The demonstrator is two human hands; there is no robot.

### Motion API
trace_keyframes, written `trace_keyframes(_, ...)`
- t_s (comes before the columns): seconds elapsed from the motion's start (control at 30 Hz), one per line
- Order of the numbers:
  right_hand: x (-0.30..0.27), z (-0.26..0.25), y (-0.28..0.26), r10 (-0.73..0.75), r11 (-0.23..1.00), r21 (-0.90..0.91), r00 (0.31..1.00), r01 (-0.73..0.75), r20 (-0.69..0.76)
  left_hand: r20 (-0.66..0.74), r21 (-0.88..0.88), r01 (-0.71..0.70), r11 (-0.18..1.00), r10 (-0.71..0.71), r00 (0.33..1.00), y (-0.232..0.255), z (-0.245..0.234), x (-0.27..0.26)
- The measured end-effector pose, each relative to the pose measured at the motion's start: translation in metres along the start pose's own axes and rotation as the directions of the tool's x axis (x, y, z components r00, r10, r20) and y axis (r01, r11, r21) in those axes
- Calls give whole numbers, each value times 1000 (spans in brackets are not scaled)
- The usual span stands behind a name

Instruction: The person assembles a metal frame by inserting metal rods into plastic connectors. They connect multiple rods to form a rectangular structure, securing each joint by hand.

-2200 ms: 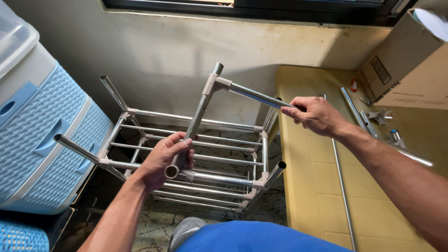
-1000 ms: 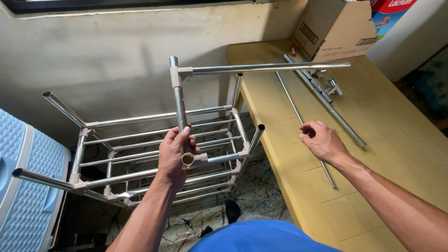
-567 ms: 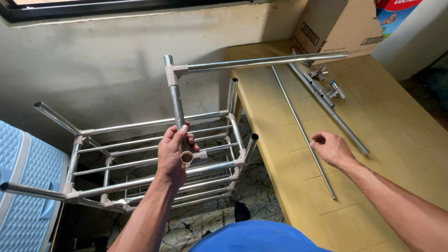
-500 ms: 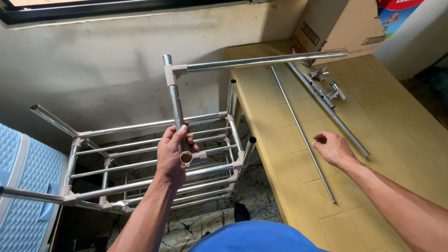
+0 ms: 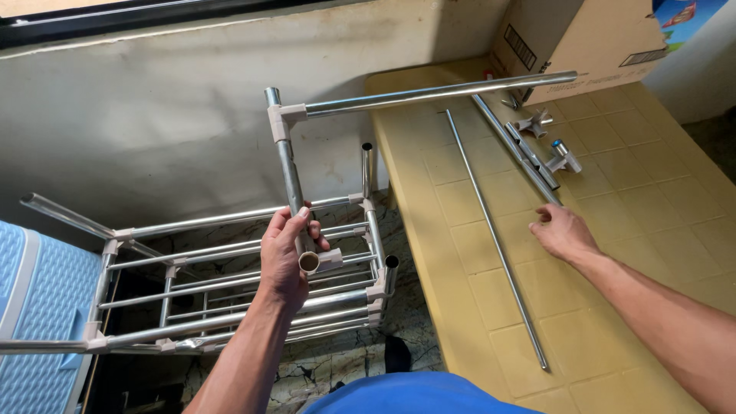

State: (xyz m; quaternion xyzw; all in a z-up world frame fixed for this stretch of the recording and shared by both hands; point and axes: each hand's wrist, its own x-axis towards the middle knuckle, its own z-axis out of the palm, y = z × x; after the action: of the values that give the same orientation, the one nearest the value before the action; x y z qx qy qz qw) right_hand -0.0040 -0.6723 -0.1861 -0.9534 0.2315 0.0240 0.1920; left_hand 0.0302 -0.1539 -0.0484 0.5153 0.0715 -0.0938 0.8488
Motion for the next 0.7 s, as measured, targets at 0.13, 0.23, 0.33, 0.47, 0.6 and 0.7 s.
trace_keyframes(0.13, 22, 0, 19, 1, 1000, -28, 999, -2, -34, -11, 12, 14, 1000, -14, 1000, -4, 12, 9)
trace_keyframes(0.23, 33, 5, 32, 12, 995, -96, 997, -20, -82, -18, 16, 17, 1000, -17, 1000, -6, 17, 16)
trace_keyframes(0.33, 37, 9, 39, 29, 993, -110, 995, -40, -99, -20, 4, 15, 1000, -15, 1000, -8, 20, 21)
trace_keyframes(0.47, 28, 15, 42, 15, 992, -122, 990, -32, -139, -23, 6, 4, 1000, -4, 1000, -9, 21, 25)
trace_keyframes(0.6, 9, 25, 39, 56, 993, -90, 983, -73, -175, -15, 19, 1, 1000, -1, 1000, -10, 24, 27)
trace_keyframes(0.7, -7, 23, 33, 8, 994, -110, 985, -27, -173, 8, 19, -10, 1000, 10, 1000, -10, 25, 27)
